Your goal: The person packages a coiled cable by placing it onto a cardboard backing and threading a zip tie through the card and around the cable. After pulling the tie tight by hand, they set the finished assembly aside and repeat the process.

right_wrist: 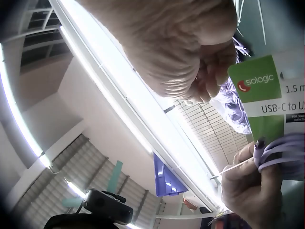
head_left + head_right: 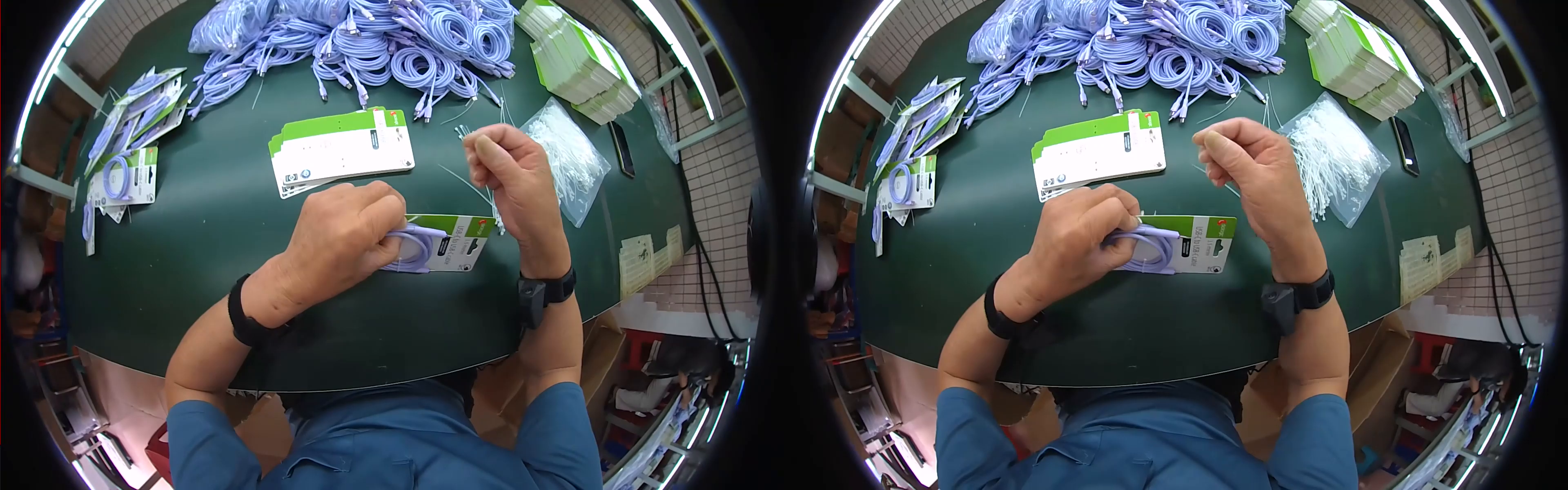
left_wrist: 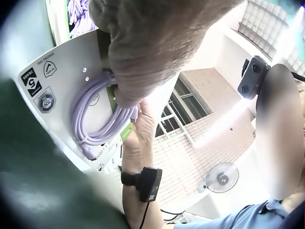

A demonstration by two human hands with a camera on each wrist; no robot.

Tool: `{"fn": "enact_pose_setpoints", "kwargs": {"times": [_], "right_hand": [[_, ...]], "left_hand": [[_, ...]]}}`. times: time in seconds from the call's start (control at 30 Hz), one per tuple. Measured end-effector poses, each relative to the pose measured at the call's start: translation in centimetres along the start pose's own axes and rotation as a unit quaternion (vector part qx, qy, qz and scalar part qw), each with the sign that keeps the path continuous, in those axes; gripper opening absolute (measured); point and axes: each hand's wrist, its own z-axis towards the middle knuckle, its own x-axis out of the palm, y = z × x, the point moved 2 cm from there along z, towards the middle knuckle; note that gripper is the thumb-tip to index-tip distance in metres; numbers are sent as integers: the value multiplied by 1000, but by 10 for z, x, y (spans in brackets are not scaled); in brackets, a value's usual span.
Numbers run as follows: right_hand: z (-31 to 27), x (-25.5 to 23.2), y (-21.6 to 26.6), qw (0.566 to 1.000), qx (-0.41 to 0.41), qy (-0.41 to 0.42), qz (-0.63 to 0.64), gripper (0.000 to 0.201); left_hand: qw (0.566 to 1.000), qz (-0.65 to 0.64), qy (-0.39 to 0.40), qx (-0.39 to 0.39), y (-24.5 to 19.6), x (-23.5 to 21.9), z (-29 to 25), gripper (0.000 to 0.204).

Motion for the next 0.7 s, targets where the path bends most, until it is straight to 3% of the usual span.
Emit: {"fn": "enact_pose_setpoints", "kwargs": {"times": [0.03,0.07,0.1,0.17,0.2,0.3,0.4,0.6,0.7], "right_hand": [[-2,-3,6,998,-56,-30,15,12],[-5,1,11,998,-52,-24,9,12],[-10,11,19,990,-121,14,-76,12],[-20,33,28,934,-255,90,-236,23],[-21,39,26,934,-253,93,-235,23],[-24,54,19,844,-339,88,-407,36],[-19,49,12,843,-343,93,-403,33],[-16,45,11,858,-335,97,-378,26],[-11,37,6,901,-262,134,-317,23]], "left_hand": [[1000,-4,-8,-6,1,1,0,24],[999,-22,-9,-26,3,3,-1,24],[998,-39,-10,-45,5,5,-2,23],[996,-57,-10,-68,6,6,-4,23],[994,-69,-12,-87,6,5,-4,22],[988,-91,-12,-125,10,3,-5,21],[985,-114,-50,-123,16,4,-7,16],[972,-170,-39,-157,18,0,-7,14],[957,-220,-9,-188,16,-4,-6,14]]}}
